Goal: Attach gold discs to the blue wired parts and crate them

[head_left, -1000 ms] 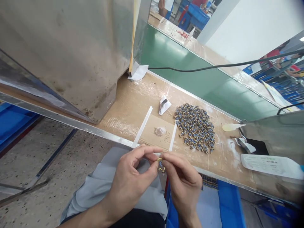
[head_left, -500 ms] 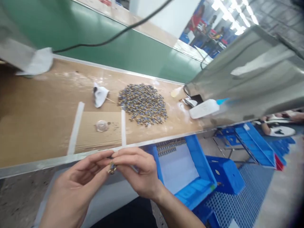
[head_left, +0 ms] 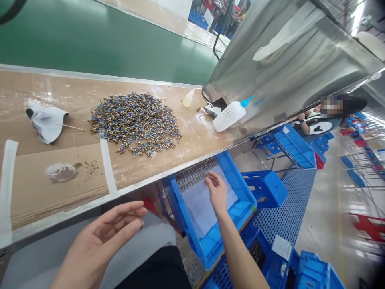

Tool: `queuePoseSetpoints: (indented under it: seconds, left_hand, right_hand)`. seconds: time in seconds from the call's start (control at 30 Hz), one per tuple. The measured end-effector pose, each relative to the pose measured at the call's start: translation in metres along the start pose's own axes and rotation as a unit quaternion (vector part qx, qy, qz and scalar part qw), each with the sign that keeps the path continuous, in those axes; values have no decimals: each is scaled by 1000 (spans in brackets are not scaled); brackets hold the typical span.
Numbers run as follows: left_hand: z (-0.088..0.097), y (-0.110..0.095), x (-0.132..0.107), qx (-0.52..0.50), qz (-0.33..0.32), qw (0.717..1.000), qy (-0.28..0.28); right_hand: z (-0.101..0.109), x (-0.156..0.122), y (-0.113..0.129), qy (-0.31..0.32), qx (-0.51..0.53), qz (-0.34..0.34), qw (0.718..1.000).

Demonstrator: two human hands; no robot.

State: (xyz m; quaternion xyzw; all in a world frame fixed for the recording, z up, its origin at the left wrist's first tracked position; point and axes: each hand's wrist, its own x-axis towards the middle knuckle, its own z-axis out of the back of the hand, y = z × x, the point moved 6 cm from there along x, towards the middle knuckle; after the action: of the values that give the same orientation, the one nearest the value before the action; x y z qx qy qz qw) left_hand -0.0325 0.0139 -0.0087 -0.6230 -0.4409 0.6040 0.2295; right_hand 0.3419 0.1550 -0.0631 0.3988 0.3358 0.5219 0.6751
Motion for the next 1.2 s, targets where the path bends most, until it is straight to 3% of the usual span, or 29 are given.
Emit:
queuePoseSetpoints:
  seconds: [0.1,0.17,0.27,0.4,0.67,0.9,1.07,1.2]
  left_hand:
    - [9,8,1,9,-5,1000,-13]
    - [12,10,1,13,-5,1000,-16]
    - [11,5,0,22,2,999,-25]
    - [7,-6,-2,39,7,998,-40]
    - [8,-4,-1,37,16,998,-40]
    - [7,-4,-5,1,23,999,-37]
    - [10,2,-2,9,14,1000,-23]
    - [11,-1,-6,-11,14,999,-34]
  right_hand:
    - [29,47,-76,-17,-69,-64,995]
    - [35,66,-110,-8,-106,-91,990]
    - [32,82,-141,13,-142,-102,984]
    - [26,95,-160,28,-166,-90,982]
    - [29,105,-178,24,-171,-79,982]
    - [27,102,-175,34,-152,-75,985]
    - [26,96,-155,13,-137,-69,988]
    - [35,81,-112,-60,-115,-40,991]
